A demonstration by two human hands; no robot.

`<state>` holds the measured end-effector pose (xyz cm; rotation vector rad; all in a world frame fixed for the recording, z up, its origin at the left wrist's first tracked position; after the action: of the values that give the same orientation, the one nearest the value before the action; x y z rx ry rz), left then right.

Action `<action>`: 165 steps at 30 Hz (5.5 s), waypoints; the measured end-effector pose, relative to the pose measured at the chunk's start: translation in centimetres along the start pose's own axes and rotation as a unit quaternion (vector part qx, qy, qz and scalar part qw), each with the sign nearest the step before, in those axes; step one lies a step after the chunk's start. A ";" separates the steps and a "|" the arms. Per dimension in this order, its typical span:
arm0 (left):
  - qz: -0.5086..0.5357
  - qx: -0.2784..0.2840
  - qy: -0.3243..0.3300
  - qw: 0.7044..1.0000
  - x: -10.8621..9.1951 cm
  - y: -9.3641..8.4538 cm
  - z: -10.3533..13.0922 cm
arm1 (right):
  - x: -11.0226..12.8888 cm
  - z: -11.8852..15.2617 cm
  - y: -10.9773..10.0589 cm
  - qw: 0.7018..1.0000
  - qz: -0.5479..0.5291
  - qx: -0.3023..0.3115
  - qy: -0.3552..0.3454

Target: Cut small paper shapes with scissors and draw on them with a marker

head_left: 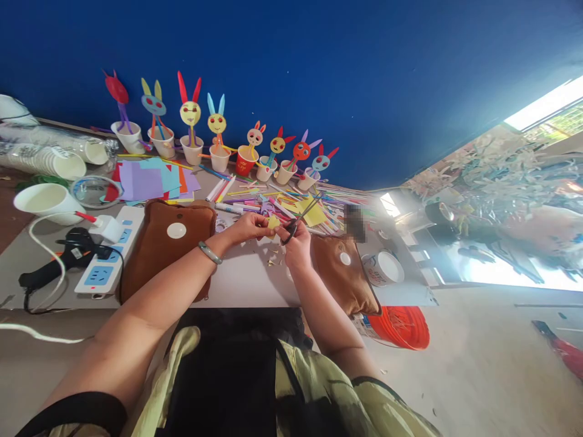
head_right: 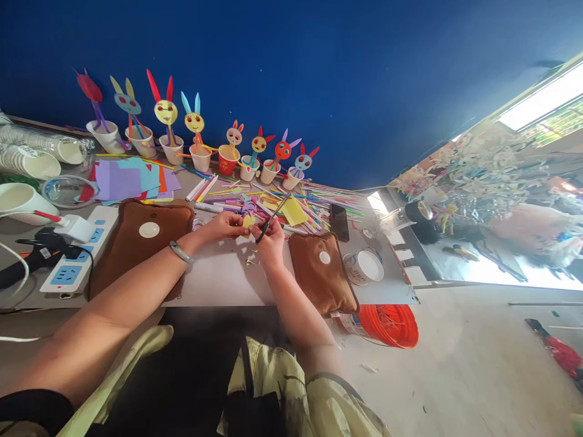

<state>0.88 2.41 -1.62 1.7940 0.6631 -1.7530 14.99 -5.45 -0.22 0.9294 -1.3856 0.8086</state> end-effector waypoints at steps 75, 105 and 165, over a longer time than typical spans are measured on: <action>0.021 0.037 -0.031 0.999 -0.6 0.5 0.4 | -0.2 -0.9 -1.7 0.996 0.079 0.030 -0.008; 0.075 -0.086 -0.046 0.992 -0.6 0.5 0.1 | 0.0 0.5 -0.3 0.997 0.068 0.034 0.003; 0.154 -0.197 0.006 0.968 -1.4 -0.2 0.0 | -3.1 2.0 -1.4 0.966 0.182 0.170 0.070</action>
<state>0.69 2.63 -0.24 1.5377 0.6443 -1.3003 15.21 -7.64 -3.49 0.8650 -1.3325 1.3984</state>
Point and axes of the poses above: each hand's wrist, its own z-axis away from the middle knuckle, its own y-axis out of the palm, x = y × z, the point moved 1 cm from there along -z, towards the middle knuckle
